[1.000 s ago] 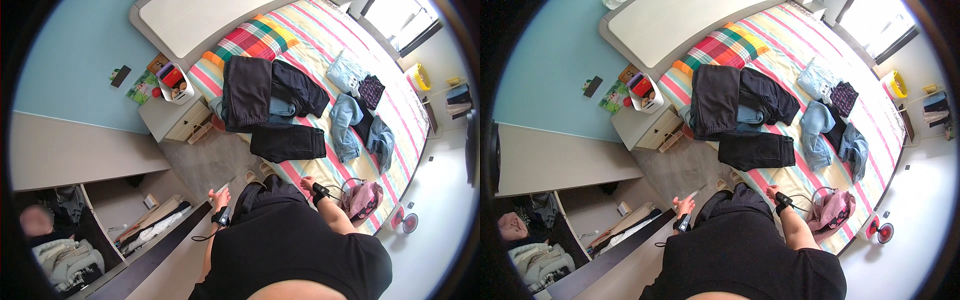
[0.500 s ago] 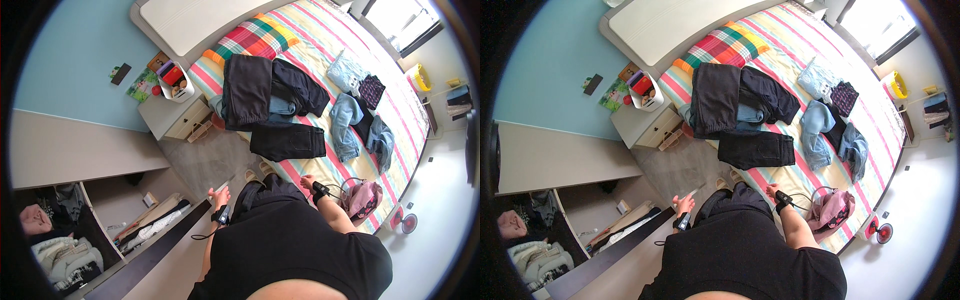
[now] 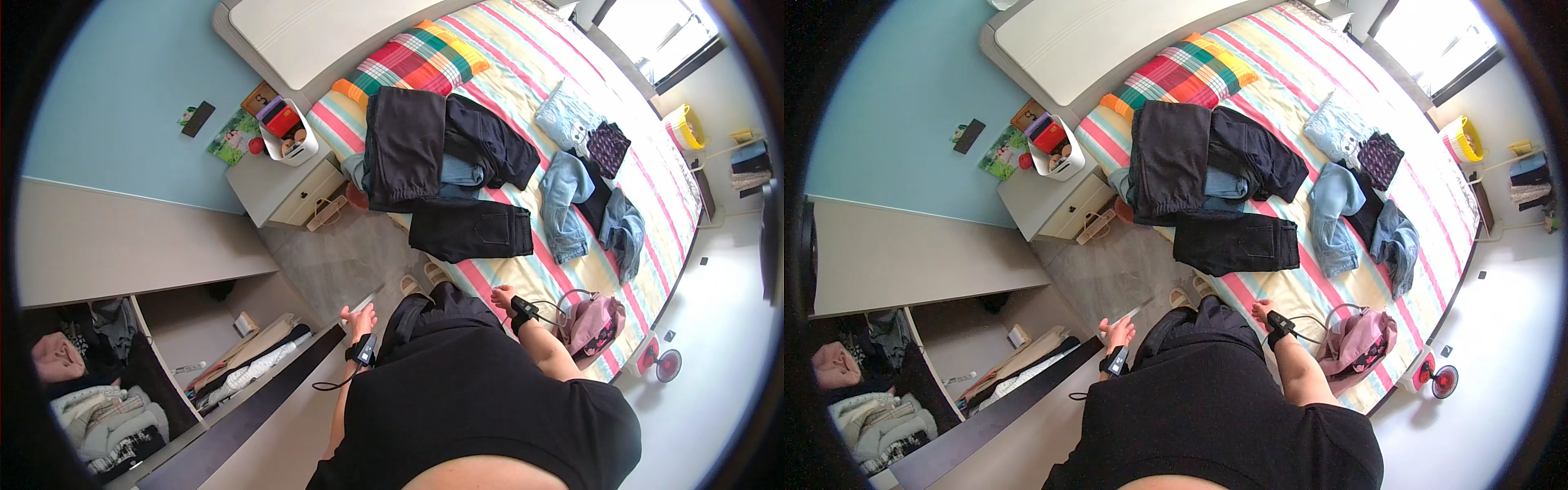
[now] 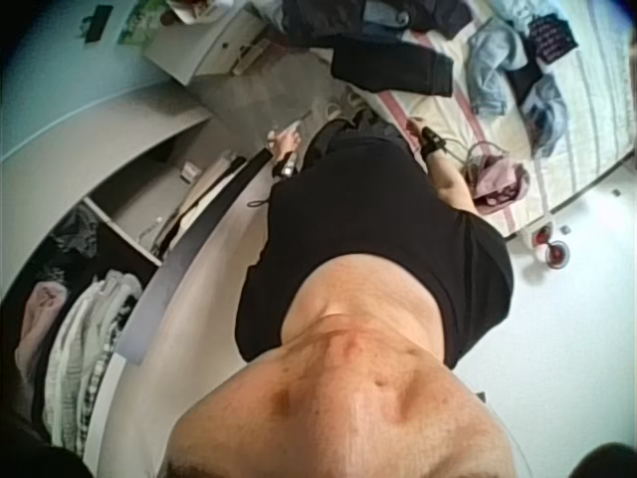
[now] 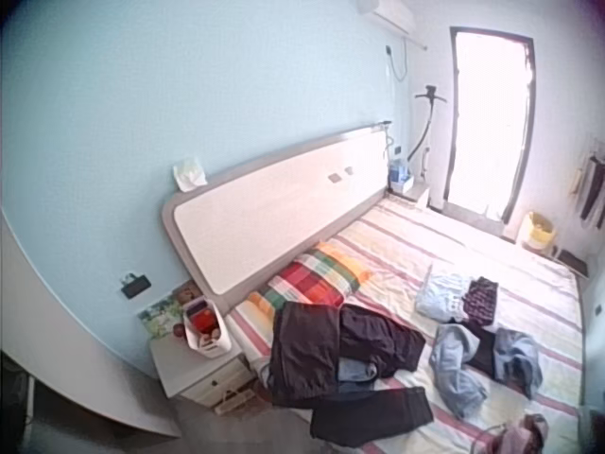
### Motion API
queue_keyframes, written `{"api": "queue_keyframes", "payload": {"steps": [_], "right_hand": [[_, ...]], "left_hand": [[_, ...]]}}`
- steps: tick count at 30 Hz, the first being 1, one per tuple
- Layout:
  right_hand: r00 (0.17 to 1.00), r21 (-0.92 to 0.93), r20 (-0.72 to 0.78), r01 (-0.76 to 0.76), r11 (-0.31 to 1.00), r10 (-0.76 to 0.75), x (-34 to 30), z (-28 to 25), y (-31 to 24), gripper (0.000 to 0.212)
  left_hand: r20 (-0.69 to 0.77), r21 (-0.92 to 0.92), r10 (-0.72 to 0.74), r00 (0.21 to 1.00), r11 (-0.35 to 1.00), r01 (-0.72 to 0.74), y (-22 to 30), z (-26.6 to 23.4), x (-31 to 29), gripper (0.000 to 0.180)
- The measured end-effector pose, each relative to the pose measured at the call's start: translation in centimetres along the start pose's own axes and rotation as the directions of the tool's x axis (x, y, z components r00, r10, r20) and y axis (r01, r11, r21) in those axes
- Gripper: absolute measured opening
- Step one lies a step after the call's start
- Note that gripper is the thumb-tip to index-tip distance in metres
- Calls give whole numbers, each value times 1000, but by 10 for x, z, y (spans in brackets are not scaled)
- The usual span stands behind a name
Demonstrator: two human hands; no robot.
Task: Folding various items of clothing including sweatpants and jeans on a bed and putting them away.
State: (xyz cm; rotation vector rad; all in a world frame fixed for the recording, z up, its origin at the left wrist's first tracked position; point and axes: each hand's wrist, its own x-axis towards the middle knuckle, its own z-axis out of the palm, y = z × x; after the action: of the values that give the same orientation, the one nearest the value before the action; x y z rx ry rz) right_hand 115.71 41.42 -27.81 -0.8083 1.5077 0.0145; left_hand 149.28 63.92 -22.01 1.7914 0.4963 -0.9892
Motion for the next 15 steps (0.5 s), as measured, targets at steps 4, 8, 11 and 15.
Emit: {"api": "queue_keyframes", "payload": {"steps": [4, 8, 11, 15], "right_hand": [[1000, -2, 0, -7, 1000, 7, 1, -1, 1, 22], [1000, 18, 22, -3, 1000, 2, -2, 1, -2, 23], [999, 40, 27, 20, 999, -21, -2, 1, -1, 23], [1000, 20, 8, 14, 1000, -14, 0, 0, 0, 22]], "left_hand": [[5, -15, -3, 1000, 1000, 3, 2, 2, -2, 79], [4, -9, -4, 1000, 1000, 4, -1, -3, 1, 78], [11, -10, -1, 1000, 1000, 1, -2, -2, 1, 77], [7, -5, -3, 1000, 1000, 3, -1, 0, 0, 77]]}}
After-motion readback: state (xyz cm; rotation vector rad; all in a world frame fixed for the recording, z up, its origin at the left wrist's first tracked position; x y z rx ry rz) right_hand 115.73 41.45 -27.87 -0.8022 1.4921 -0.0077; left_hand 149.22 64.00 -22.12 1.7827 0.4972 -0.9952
